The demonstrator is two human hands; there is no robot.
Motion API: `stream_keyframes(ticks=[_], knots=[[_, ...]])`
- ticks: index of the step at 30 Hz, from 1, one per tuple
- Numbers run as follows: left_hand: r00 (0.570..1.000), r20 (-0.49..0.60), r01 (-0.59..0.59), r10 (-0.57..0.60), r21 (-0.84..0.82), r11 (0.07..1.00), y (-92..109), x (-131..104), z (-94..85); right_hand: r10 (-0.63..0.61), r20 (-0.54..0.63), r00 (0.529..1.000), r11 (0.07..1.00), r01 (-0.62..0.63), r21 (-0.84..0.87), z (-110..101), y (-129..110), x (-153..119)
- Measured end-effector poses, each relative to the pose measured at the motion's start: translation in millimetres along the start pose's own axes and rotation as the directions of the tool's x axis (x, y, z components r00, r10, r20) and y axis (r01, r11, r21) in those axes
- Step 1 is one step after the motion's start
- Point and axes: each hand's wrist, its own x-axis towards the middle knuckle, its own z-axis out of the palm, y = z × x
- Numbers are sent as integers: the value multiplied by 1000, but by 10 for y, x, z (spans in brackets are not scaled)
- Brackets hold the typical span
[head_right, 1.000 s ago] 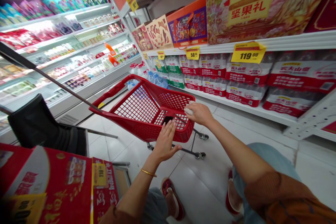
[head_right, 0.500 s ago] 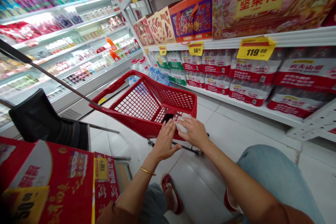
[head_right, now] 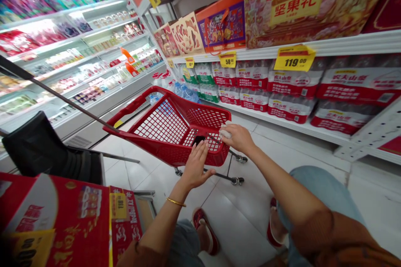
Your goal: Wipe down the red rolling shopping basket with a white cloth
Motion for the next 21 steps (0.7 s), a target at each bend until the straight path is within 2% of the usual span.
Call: stream_keyframes(ticks=[3, 6, 9, 12, 16, 21], knots=[[1000, 4, 5, -5, 1, 1000, -4, -3, 9, 31, 12, 999, 999, -31, -37, -32, 55, 121], [1000, 4, 14, -14, 10, 1000, -6, -9, 16, 25, 12, 1000, 997, -24, -76, -76, 8, 147], [1000, -3, 9, -9, 13, 1000, -6, -13, 27, 0, -70, 998, 999, -2, -32, -92, -211, 29], [1000, -9, 2, -2, 7, 1000, -2, -13, 38, -3, -171, 985, 997, 17, 79, -15, -520, -184], [1000, -23, 12, -12, -8, 1000, 7, -15, 28, 1, -172, 985, 991, 23, 134, 165, -756, -398], [1000, -19, 9, -10, -28, 1000, -2, -11, 1, -17, -75, 997, 997, 23, 77, 165, -715, -346]])
